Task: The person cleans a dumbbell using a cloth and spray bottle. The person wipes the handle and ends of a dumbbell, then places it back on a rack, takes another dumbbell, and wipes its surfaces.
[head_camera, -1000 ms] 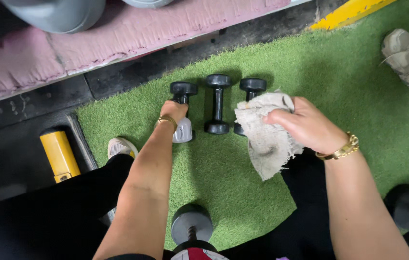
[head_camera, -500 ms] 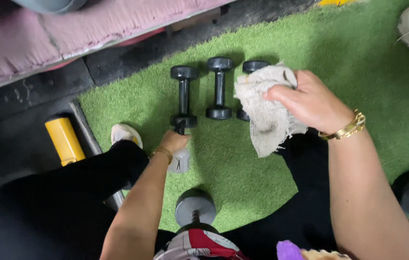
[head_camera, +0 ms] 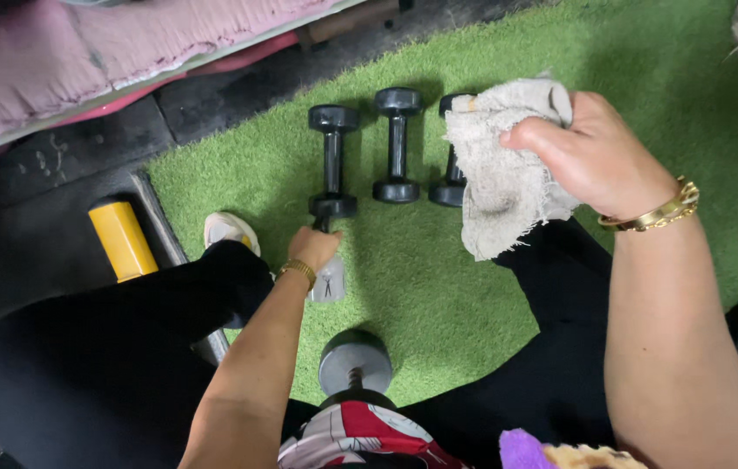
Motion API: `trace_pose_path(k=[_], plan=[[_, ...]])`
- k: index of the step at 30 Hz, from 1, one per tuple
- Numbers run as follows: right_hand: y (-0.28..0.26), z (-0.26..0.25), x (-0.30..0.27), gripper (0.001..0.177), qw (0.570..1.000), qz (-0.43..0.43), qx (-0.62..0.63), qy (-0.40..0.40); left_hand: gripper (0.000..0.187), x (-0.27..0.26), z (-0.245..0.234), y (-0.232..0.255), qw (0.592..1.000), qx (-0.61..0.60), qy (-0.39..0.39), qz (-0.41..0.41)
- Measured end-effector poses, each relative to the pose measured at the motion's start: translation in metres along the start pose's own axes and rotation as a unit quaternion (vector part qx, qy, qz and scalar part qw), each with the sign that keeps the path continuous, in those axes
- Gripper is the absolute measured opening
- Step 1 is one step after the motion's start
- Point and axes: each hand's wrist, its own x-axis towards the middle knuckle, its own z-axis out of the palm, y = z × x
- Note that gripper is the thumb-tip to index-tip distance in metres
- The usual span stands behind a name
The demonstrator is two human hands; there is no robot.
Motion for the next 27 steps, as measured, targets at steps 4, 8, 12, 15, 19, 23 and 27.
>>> trace_pose_path(k=[4,8,12,15,19,23,27], plan=[[-0.003,-0.002,-0.001,0.033,1.000,-0.007,-0.013,0.006,0.028,-0.001,0.003,-0.001,0.999,-0.028,-0.027,0.020],[-0.003,-0.003,-0.002,0.036,1.000,0.001,-0.026,0.009,0.032,-0.003,0.004,0.002,0.999,-0.032,-0.006,-0.012],[-0.006,-0.004,-0.004,0.037,1.000,-0.004,-0.021,0.012,0.032,0.002,0.004,-0.004,1.000,-0.014,-0.012,0.004],[-0.005,-0.004,-0.003,0.038,1.000,-0.008,-0.025,0.016,0.017,0.002,0.011,-0.020,0.986,-0.056,0.042,0.149],[-0.002,-0.006,-0.003,0.037,1.000,-0.005,-0.014,0.022,0.029,0.002,0.009,-0.015,0.887,-0.141,0.249,0.361],[0.000,-0.006,-0.004,0.036,0.998,-0.057,-0.015,0.021,0.024,-0.071,-0.053,0.045,0.741,-0.328,0.267,0.522],[-0.001,-0.003,-0.001,0.039,0.998,-0.066,-0.008,0.007,0.038,-0.080,-0.085,0.064,0.712,-0.289,0.284,0.573]])
